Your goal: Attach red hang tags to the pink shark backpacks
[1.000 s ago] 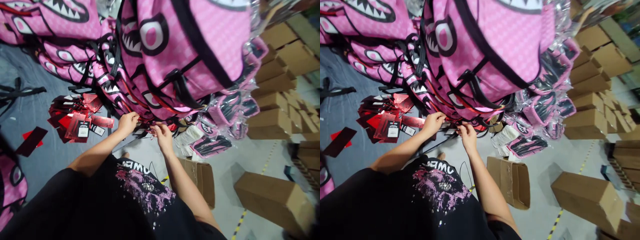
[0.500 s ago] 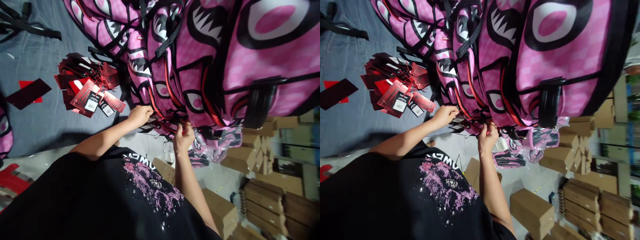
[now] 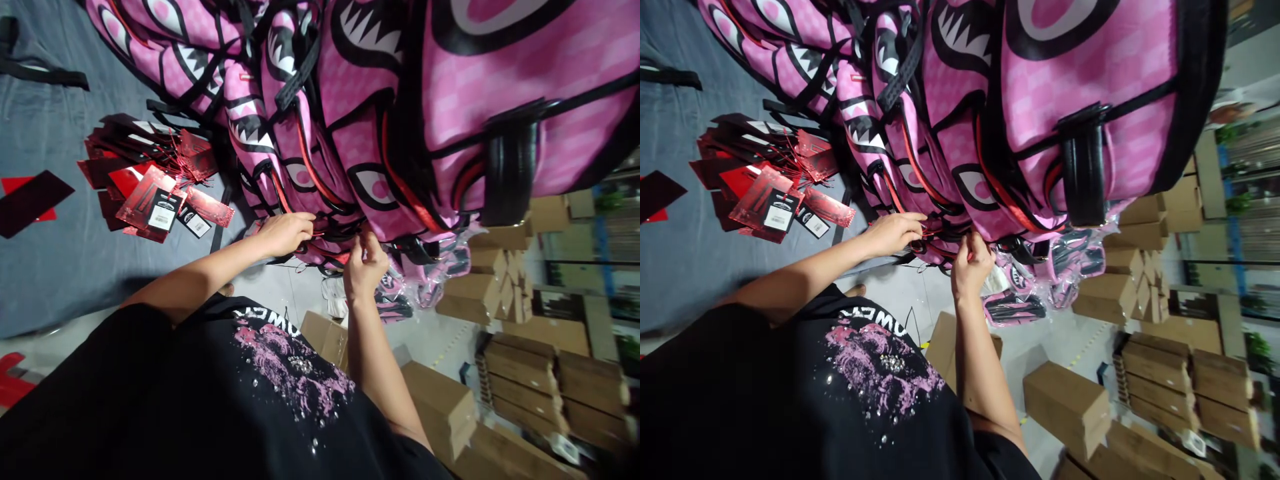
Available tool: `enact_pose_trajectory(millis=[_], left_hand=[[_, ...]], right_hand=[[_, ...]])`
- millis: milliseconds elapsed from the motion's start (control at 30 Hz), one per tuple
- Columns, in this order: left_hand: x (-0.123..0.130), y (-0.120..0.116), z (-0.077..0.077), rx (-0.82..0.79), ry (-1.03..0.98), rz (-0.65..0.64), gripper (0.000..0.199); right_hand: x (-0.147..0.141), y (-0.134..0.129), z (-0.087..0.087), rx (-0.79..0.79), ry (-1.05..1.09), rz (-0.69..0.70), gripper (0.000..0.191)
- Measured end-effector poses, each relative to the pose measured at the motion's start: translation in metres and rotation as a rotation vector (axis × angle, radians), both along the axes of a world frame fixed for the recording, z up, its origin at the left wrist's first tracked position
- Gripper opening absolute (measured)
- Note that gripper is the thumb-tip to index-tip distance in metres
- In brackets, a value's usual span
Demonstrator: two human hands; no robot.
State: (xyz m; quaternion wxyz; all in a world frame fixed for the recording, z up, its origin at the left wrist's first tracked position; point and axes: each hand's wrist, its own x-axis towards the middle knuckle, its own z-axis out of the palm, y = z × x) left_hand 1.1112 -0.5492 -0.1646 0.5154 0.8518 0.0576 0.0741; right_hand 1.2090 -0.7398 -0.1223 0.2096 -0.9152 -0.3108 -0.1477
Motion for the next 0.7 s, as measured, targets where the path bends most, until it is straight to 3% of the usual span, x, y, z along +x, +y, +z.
enact_pose_trajectory(millis=[67,133,233,300,400,500,600,700], left_hand=[[0.005,-0.005,0.003,-0.119,-0.039,-0.012,0.018],[0.013,-0.003,0.007,-0.355,-0.127,-0.025,0.015],[0.025,0.01,0.012,-0.731,-0.202,-0.107,0.012],[0.03,0.021,0.014,-0.856,-0.195,-0.15,0.01],[0.033,0.035,0.016,-0.877,-0.232,-0.164,0.008],[0.032,0.046,0.018,-0.823,-0.327,-0.135,0.01],[0.027,0.054,0.015,-0.754,-0.343,-0.026,0.014],[0.014,0.055,0.006,-0.697,-0.263,0.147,0.013]], right_hand=[[0.001,-0.003,0.0,-0.066,0.011,0.027,0.033],[0.002,-0.005,-0.004,-0.165,0.027,0.062,0.035],[0.005,-0.004,-0.014,-0.311,0.063,0.087,0.045],[0.008,-0.001,-0.019,-0.357,0.085,0.05,0.05],[0.015,0.004,-0.018,-0.316,0.076,-0.007,0.052],[0.021,0.006,-0.008,-0.213,0.032,0.035,0.053],[0.025,0.005,-0.003,-0.173,0.018,0.083,0.053],[0.024,0.004,-0.01,-0.166,0.042,0.125,0.05]])
